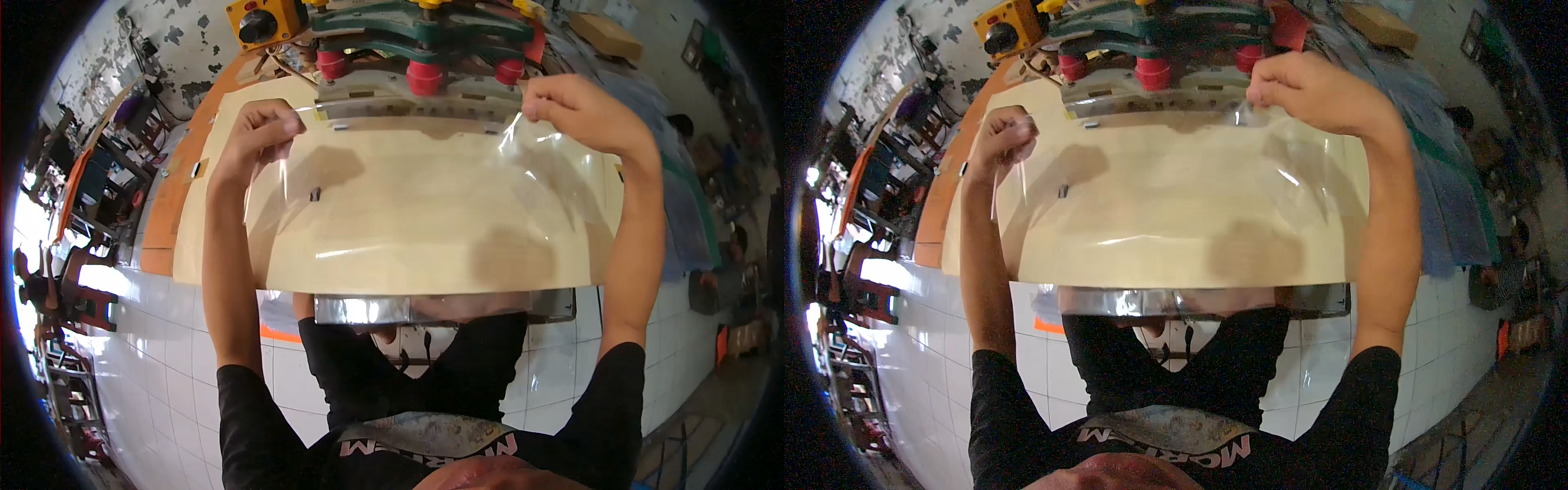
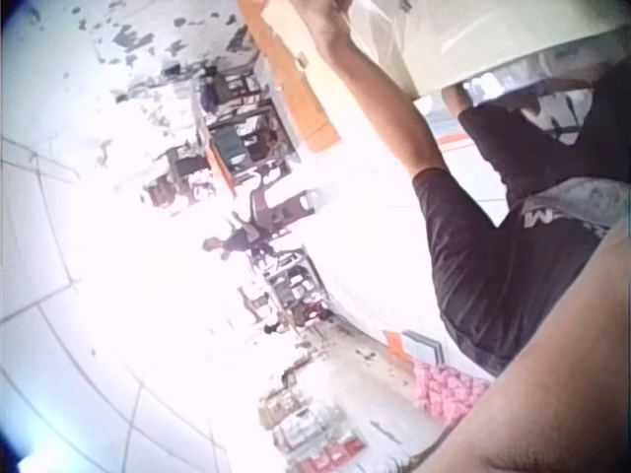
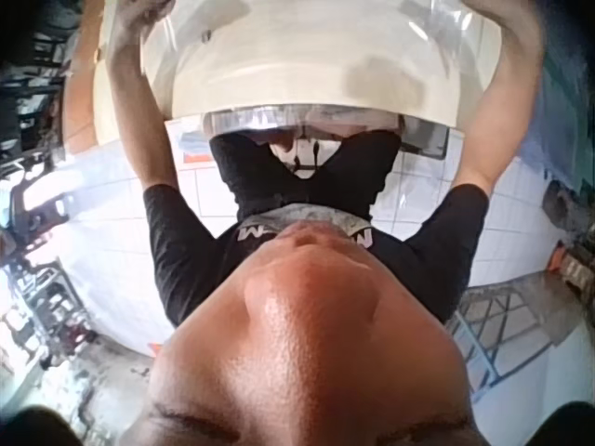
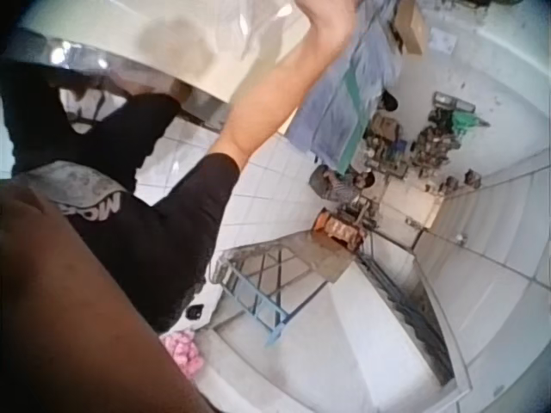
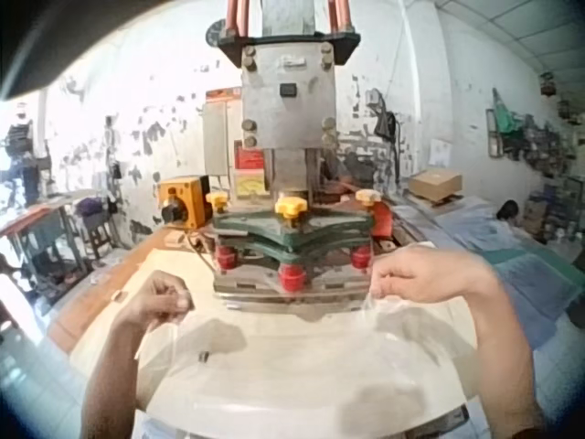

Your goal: The person positions a transparent plastic sheet onto the worktable under a press machine, presses the machine down onto the sheet, and peels the plastic film edges by hand.

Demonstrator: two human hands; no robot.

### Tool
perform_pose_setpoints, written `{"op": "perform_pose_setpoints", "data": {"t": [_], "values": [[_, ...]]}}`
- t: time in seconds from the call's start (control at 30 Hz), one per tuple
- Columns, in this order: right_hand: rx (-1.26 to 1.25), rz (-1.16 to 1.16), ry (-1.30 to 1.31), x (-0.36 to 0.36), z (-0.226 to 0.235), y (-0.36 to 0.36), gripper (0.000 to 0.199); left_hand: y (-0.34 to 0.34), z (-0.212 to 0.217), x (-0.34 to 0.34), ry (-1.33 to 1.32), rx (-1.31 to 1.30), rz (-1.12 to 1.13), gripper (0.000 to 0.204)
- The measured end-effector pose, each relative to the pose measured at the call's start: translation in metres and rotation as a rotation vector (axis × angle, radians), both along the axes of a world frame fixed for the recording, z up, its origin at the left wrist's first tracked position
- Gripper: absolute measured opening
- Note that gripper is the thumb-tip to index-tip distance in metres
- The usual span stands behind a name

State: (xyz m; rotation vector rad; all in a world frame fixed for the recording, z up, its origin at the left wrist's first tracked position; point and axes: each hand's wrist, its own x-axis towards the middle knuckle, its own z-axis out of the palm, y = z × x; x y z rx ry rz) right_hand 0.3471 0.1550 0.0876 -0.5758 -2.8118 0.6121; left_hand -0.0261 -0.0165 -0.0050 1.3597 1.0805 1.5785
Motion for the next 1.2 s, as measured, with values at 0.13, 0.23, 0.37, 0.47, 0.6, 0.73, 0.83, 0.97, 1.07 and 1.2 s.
{"op": "perform_pose_setpoints", "data": {"t": [0.13, 0.23, 0.37, 0.47, 0.6, 0.73, 0.83, 0.97, 1.07, 1.2], "values": [[0.043, -0.042, -0.091, 0.005, -0.054, 0.013, 0.02, 0.003, -0.016, 0.013, 0.607, -0.241, 0.096, 0.024], [0.065, -0.148, -0.206, -0.001, -0.076, 0.004, 0.024, -0.006, -0.024, 0.032, 0.976, -0.134, 0.246, 0.023], [0.44, -0.215, -0.151, 0.014, -0.099, -0.014, 0.021, -0.025, -0.03, 0.049, 1.197, 0.162, 0.466, 0.022], [0.702, -0.067, -0.04, 0.033, -0.097, -0.032, 0.021, -0.035, -0.031, 0.052, 1.427, 0.558, 0.499, 0.023], [0.531, 0.125, -0.267, 0.06, -0.083, -0.061, 0.028, -0.061, -0.045, 0.029, 1.516, 0.416, 0.148, 0.012], [0.433, 0.046, -0.247, 0.079, -0.09, -0.084, 0.032, -0.08, -0.037, 0.037, 1.505, 0.189, 0.035, 0.024], [0.351, 0.002, -0.246, 0.09, -0.092, -0.082, 0.036, -0.093, -0.014, 0.048, 1.531, 0.068, -0.05, 0.044], [0.332, -0.085, -0.212, 0.094, -0.096, -0.075, 0.031, -0.097, -0.016, 0.044, 1.464, -0.067, -0.112, 0.06], [0.282, -0.107, -0.175, 0.097, -0.1, -0.073, 0.029, -0.096, -0.02, 0.04, 1.299, -0.149, -0.133, 0.062], [0.385, -0.07, -0.146, 0.101, -0.103, -0.071, 0.031, -0.099, -0.026, 0.039, 1.277, -0.126, -0.13, 0.059]]}}
